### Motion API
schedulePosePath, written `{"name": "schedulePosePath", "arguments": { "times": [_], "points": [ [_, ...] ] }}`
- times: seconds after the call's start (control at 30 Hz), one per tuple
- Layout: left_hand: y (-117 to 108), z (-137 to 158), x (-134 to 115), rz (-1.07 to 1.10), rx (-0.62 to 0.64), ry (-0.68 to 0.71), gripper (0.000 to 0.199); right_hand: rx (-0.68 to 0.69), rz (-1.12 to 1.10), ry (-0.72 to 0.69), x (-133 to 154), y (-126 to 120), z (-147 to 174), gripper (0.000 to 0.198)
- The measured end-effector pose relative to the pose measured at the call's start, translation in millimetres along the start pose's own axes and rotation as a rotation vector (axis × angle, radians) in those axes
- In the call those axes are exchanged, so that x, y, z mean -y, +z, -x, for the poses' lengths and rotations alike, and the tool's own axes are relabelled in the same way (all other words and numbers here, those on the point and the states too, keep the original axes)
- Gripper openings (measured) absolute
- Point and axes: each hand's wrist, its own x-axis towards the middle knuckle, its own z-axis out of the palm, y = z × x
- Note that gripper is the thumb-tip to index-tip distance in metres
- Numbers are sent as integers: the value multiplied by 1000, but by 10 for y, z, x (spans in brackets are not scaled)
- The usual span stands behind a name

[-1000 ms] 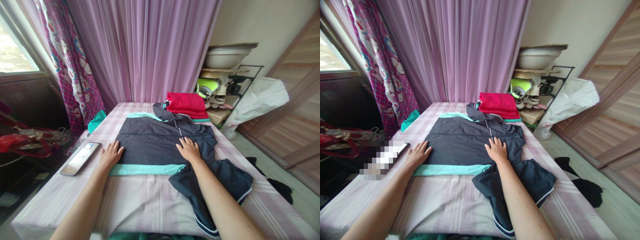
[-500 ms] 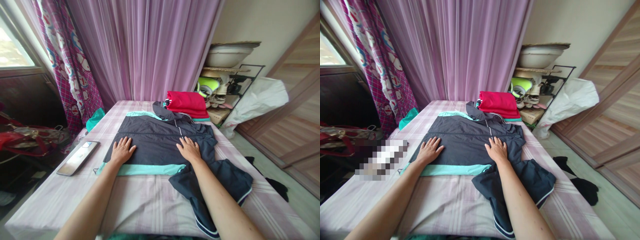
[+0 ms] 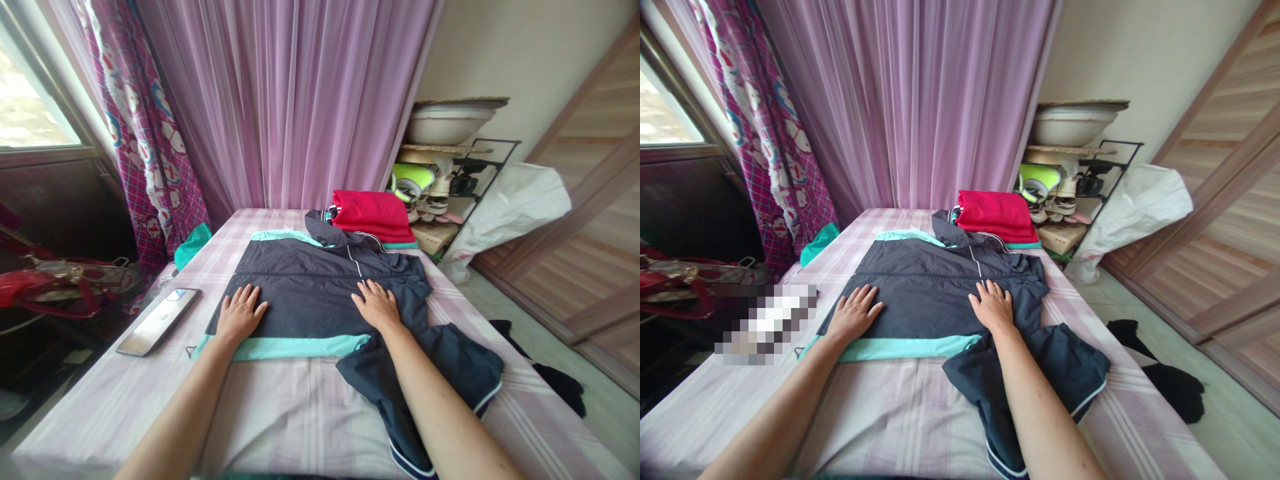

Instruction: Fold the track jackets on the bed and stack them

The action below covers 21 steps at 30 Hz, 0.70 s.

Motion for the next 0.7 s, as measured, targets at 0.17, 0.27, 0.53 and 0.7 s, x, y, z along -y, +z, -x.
{"name": "schedulePosePath", "arguments": {
  "times": [0.17,0.27,0.53,0.7],
  "points": [
    [-56,90,1,-24,17,-7,60,4,11,-28,-34,-82,-34,55],
    [-207,31,-12,-41,39,17,55,31,24,-83,-67,-288,-177,48],
    [-266,-642,-245,-32,-155,117,49,-128,-2,-230,382,-663,-885,38],
    [89,-806,-283,1,-83,91,60,-77,-43,-360,631,-403,-1458,40]
  ]
}}
